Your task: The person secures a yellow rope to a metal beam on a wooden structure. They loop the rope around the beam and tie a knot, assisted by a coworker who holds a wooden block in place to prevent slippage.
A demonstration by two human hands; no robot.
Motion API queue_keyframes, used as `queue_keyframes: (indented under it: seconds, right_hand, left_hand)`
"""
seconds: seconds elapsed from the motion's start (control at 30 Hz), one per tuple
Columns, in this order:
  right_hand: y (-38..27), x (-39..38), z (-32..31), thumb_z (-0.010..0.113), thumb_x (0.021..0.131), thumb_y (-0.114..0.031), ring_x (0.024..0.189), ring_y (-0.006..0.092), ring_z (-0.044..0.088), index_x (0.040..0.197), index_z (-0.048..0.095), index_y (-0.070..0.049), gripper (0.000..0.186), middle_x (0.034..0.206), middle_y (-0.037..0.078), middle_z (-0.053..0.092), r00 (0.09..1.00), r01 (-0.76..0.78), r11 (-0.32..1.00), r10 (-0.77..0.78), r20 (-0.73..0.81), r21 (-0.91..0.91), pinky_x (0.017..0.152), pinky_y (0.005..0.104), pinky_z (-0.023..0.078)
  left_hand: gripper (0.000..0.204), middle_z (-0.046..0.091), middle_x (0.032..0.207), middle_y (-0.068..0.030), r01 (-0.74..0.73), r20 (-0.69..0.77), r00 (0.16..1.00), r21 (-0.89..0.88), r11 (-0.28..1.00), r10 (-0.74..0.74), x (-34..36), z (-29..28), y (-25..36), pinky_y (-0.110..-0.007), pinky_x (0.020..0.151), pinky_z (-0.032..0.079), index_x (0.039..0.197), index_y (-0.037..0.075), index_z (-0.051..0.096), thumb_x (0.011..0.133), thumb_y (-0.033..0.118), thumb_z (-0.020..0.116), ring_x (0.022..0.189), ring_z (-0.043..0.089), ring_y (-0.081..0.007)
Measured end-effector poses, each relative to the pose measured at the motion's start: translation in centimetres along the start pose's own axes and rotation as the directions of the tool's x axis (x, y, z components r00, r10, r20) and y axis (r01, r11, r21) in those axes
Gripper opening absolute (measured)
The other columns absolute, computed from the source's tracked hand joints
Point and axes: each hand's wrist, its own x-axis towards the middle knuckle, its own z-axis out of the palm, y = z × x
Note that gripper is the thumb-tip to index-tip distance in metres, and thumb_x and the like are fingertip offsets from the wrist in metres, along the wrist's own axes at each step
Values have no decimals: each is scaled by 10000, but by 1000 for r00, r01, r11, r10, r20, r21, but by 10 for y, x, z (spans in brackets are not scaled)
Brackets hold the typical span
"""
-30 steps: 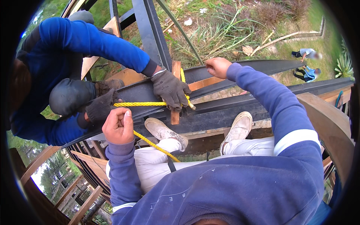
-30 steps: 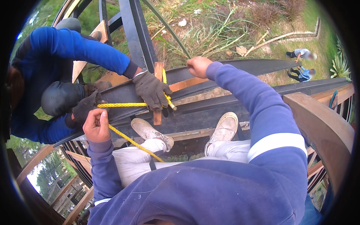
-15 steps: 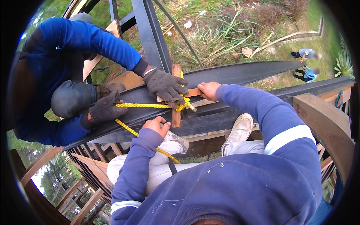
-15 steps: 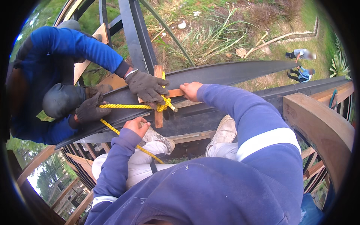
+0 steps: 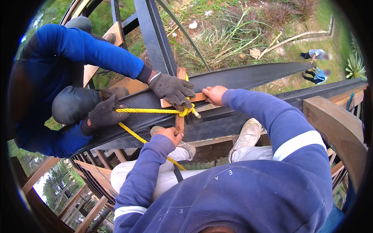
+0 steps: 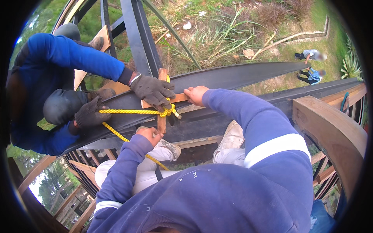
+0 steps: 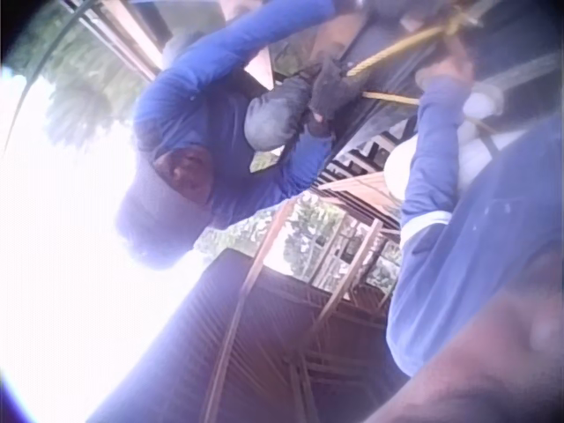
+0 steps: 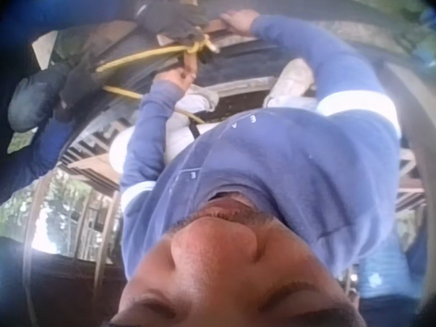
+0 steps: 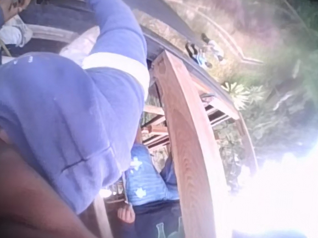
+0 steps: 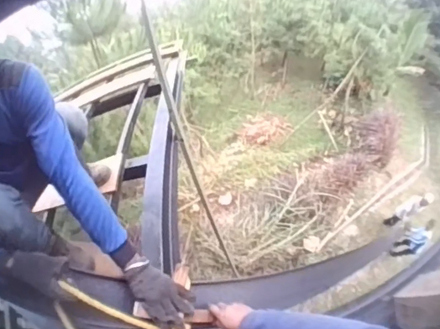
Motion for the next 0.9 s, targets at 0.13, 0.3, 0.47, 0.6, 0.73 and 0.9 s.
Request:
queue_keyframes:
  seconds: [0.13, 0.3, 0.47, 0.6, 0.73, 0.9]
  right_hand:
    - [4, 1, 1, 604, 817, -234, 857, 375, 608, 1079, 481, -48, 344, 1004, 182, 578, 1000, 2, 1000, -2, -6, 10, 752, 459, 488]
    - [2, 6, -5, 616, 790, -208, 856, 374, 609, 1051, 498, -49, 327, 987, 176, 579, 999, -6, 1000, 7, 42, -5, 753, 455, 490]
    - [7, 11, -4, 631, 756, -181, 869, 366, 607, 1013, 520, -46, 310, 984, 176, 577, 1000, -6, 1000, 5, 18, 11, 769, 446, 489]
    - [5, 12, -9, 653, 730, -164, 895, 363, 602, 1015, 524, -44, 336, 992, 175, 575, 1000, -21, 999, 21, 3, 25, 791, 437, 490]
    - [0, 9, -13, 674, 714, -148, 945, 357, 590, 1037, 519, -46, 372, 1035, 171, 558, 986, -161, 985, 163, -26, 63, 823, 428, 488]
    - [-30, -14, -24, 629, 749, -123, 1016, 350, 568, 1140, 470, -49, 429, 1158, 179, 494, 863, -489, 862, 500, -69, 131, 858, 426, 478]
  left_hand:
    - [374, 651, 778, -186, 3, -27, 1000, -13, 1000, -3, 0, -6, 4, -415, 773, 477, 876, 53, 674, 791, 408, 590, 793, 617, -348]
    - [256, 612, 681, -146, -70, -198, 980, -206, 976, 28, -10, -36, 20, -362, 637, 476, 861, 37, 648, 801, 284, 619, 637, 603, -280]
    - [120, 560, 694, -111, -298, -634, 760, -147, 943, 141, -39, -92, 26, -331, 566, 448, 889, 43, 621, 799, 122, 626, 641, 589, -235]
    - [226, 592, 835, -104, 96, -659, 747, 241, 966, 90, -46, -126, -1, -403, 596, 502, 936, 81, 614, 807, 265, 636, 698, 625, -310]
    - [359, 655, 897, -107, 286, -84, 955, 523, 803, -286, -39, -161, -3, -394, 716, 512, 958, 119, 677, 827, 439, 581, 821, 641, -289]
    - [405, 676, 917, -118, 153, 207, 912, 629, 762, -354, -51, -183, -14, -383, 784, 511, 970, 135, 698, 829, 490, 563, 880, 650, -278]
